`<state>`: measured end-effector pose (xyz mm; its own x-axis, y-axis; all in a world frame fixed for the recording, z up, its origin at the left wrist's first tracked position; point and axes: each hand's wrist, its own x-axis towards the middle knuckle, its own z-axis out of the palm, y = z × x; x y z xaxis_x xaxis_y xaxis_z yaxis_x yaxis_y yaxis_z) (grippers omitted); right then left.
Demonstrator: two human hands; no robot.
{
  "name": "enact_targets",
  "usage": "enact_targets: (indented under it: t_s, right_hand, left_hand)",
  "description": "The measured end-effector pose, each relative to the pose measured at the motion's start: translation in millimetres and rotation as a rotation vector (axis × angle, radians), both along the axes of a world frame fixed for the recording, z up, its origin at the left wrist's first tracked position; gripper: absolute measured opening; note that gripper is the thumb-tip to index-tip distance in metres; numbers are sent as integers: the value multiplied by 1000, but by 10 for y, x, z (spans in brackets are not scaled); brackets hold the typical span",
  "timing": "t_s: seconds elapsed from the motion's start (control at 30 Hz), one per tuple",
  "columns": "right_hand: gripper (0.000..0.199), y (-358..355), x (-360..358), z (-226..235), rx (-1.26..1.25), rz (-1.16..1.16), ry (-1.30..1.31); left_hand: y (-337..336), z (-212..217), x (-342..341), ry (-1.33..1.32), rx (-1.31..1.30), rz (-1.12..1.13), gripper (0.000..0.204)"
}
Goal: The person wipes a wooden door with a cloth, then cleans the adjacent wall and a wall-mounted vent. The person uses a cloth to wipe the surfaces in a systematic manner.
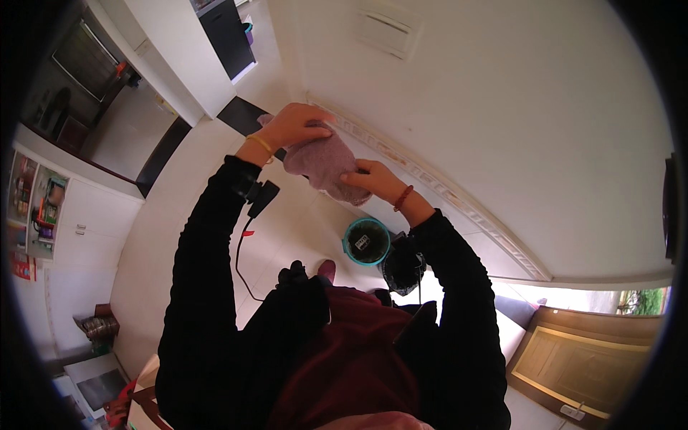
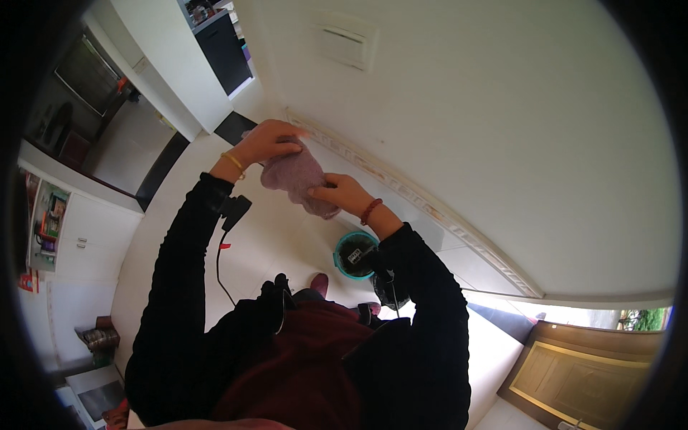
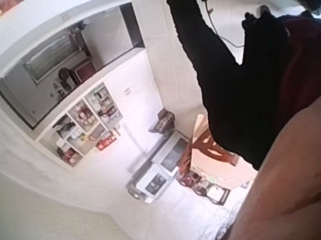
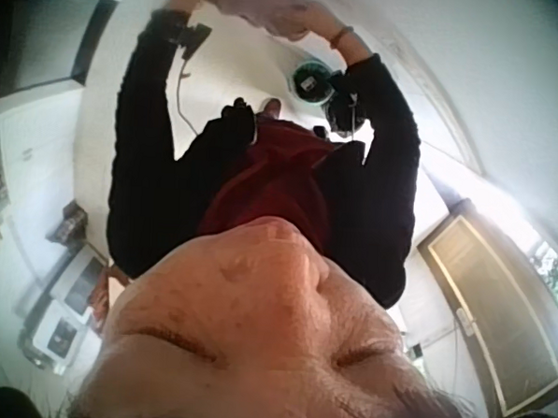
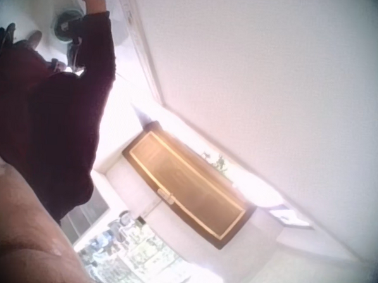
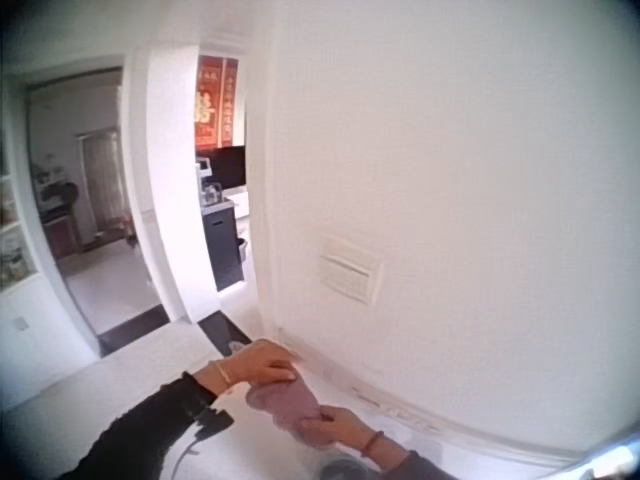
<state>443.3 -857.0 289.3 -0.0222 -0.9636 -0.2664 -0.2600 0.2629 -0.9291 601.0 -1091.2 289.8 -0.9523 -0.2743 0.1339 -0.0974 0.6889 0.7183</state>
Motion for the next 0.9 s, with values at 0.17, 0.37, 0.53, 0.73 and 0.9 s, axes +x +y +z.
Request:
enact_targets:
  t_s: [0.17,0.37,0.53,0.73,0.9]
  right_hand:
    - [39,-233,37,-161,-31,-279,-483]
    - [45,-499,17,-437,25,-608,-892]
    - [48,-1089,21,-517,17,-627,-861]
    - [42,-1181,7,-680,-5,-693,-680]
    - [37,-850,-78,-730,-45,-659,-732]
  left_hand:
    - [-10,-795,539,-235,642,70,55]
    - [-297,-566,456,315,1258,434,41]
    - [25,-482,-129,289,48,504,44]
    - [106,-833,-391,268,-464,713,51]
    - [317,-680,-543,43,-454,739,55]
